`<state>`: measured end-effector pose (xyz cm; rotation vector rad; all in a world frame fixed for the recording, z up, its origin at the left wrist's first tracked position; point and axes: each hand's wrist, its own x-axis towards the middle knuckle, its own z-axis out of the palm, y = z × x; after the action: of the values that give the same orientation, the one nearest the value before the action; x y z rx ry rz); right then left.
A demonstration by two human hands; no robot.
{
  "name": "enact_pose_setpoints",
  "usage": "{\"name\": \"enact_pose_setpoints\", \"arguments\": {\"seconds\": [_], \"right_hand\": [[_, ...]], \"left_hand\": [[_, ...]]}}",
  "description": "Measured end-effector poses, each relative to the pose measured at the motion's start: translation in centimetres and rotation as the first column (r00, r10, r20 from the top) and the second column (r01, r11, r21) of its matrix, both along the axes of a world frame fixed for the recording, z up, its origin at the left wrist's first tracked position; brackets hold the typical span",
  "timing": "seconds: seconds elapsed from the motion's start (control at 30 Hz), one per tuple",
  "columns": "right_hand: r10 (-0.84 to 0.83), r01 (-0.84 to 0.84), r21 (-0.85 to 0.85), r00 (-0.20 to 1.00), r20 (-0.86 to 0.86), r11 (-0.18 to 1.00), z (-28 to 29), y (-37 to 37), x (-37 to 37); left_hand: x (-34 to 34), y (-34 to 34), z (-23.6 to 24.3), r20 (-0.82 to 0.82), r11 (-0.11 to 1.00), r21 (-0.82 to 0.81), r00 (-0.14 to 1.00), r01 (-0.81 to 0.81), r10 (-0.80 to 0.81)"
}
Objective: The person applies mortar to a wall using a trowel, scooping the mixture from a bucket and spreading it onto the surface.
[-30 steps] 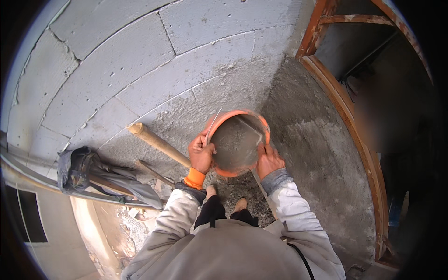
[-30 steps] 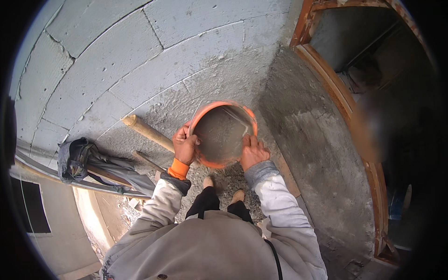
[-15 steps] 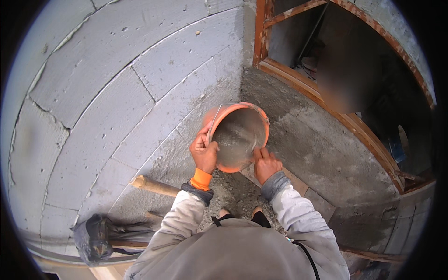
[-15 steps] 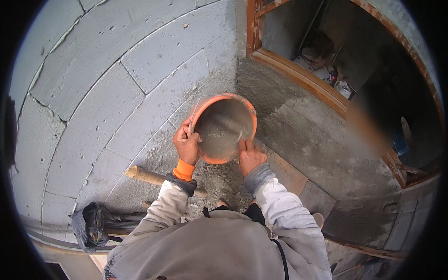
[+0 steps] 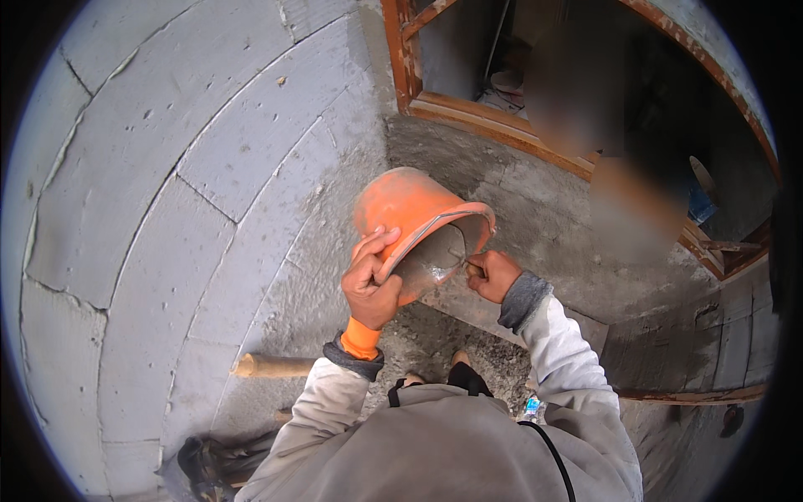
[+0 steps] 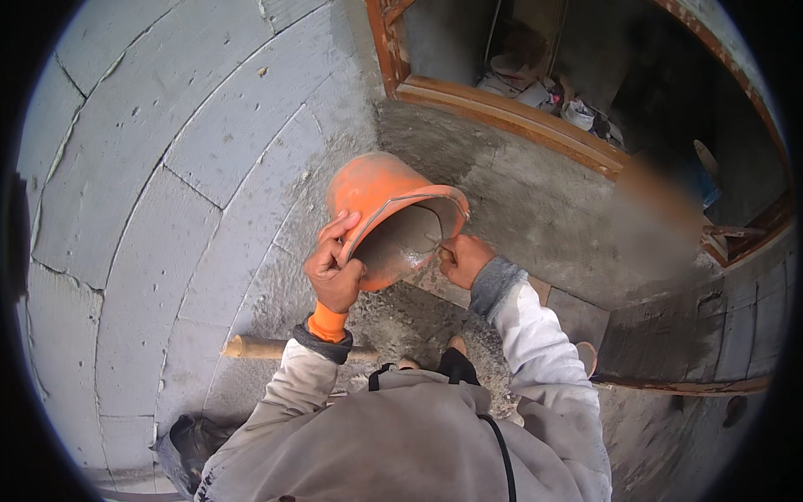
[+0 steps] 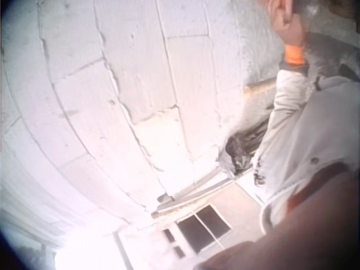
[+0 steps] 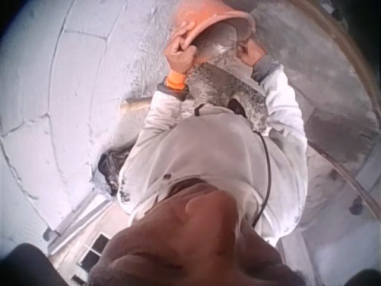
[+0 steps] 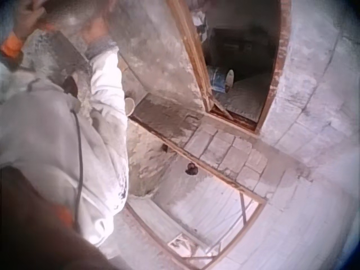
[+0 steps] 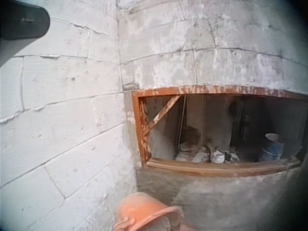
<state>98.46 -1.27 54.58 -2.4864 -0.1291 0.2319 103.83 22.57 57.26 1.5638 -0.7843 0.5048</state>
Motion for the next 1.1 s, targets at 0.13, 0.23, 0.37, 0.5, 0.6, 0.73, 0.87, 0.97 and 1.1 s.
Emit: {"name": "enact_pose_setpoints", "arguments": {"seconds": [0.13,0.23,0.37,0.5,0.6,0.73,0.87,0.97,1.1], "right_hand": [[0.016,0.187,0.711,0.963,-0.268,0.677,-1.5,2.1,-0.5],[0.104,0.242,0.834,0.937,-0.333,0.496,-2.1,4.0,1.3],[0.187,0.26,0.81,0.893,-0.409,0.525,-7.0,2.9,2.1],[0.223,-0.207,0.085,0.928,-0.299,0.975,-10.4,3.5,3.7],[0.279,-0.296,-0.081,0.944,-0.175,0.952,-15.0,4.3,2.6],[0.444,-0.496,-0.12,0.843,-0.304,0.86,-18.2,7.6,2.7],[0.604,-0.572,0.289,0.796,-0.028,0.767,-22.0,9.3,1.2],[0.754,-0.511,0.587,0.587,-0.296,0.628,-23.7,9.4,4.0],[0.627,-0.145,0.616,0.306,-0.716,0.774,-32.3,5.9,16.7]], "left_hand": [[0.5,-0.2,-0.1,-0.171,0.988,-0.154,0.983,0.032,-0.059],[0.8,-1.0,-1.9,-0.317,0.941,-0.309,0.948,-0.135,0.032],[1.5,-1.0,-8.0,-0.487,0.804,-0.43,0.855,-0.411,0.177],[-1.0,0.4,-16.4,-0.794,0.467,-0.432,0.571,-0.772,0.208],[-4.3,1.1,-22.1,-0.882,0.304,-0.317,0.397,-0.899,0.254],[-11.1,4.1,-28.8,-0.961,0.077,-0.137,0.151,-0.988,0.231],[-17.7,6.7,-30.9,-0.971,-0.049,-0.061,0.048,-0.997,0.233],[-24.7,9.7,-36.6,-0.94,-0.071,0.077,-0.096,-0.994,0.328],[-26.7,9.6,-38.1,-0.903,-0.115,0.187,-0.217,-0.976,0.372]]}}
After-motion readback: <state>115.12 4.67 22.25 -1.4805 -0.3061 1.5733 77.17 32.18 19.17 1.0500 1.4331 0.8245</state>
